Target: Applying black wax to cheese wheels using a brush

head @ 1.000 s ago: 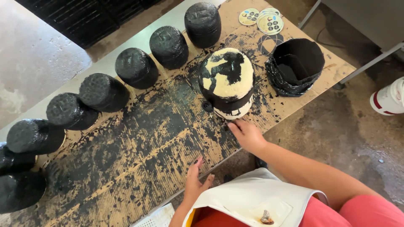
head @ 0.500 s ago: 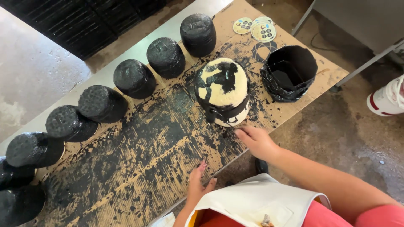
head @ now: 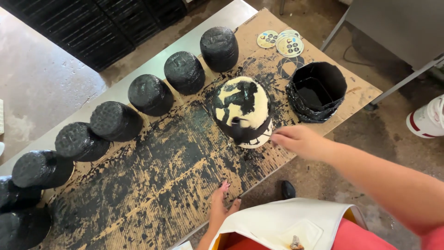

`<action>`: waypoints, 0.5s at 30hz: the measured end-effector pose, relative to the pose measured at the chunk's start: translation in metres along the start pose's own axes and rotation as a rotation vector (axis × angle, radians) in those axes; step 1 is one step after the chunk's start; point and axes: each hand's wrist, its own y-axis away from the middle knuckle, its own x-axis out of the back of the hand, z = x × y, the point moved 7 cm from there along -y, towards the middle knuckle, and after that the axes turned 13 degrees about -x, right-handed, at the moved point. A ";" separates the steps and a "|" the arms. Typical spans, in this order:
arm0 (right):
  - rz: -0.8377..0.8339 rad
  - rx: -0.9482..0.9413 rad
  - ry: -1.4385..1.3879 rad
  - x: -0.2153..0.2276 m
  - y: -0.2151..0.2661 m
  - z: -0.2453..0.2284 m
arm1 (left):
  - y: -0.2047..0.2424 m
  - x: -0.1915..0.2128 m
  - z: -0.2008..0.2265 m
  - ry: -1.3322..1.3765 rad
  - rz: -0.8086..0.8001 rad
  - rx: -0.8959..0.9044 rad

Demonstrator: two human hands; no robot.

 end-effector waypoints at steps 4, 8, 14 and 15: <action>-0.045 -0.092 -0.017 0.022 -0.003 -0.014 | -0.010 -0.005 0.030 -0.045 -0.078 0.071; 0.002 -0.099 0.204 0.087 -0.008 0.007 | -0.010 -0.010 0.010 -0.042 0.012 -0.015; -0.013 -0.076 0.078 0.143 -0.049 0.035 | -0.011 -0.020 0.023 -0.036 0.082 0.103; -0.077 -0.042 0.087 0.140 -0.052 0.034 | -0.010 -0.023 0.021 -0.041 0.096 0.154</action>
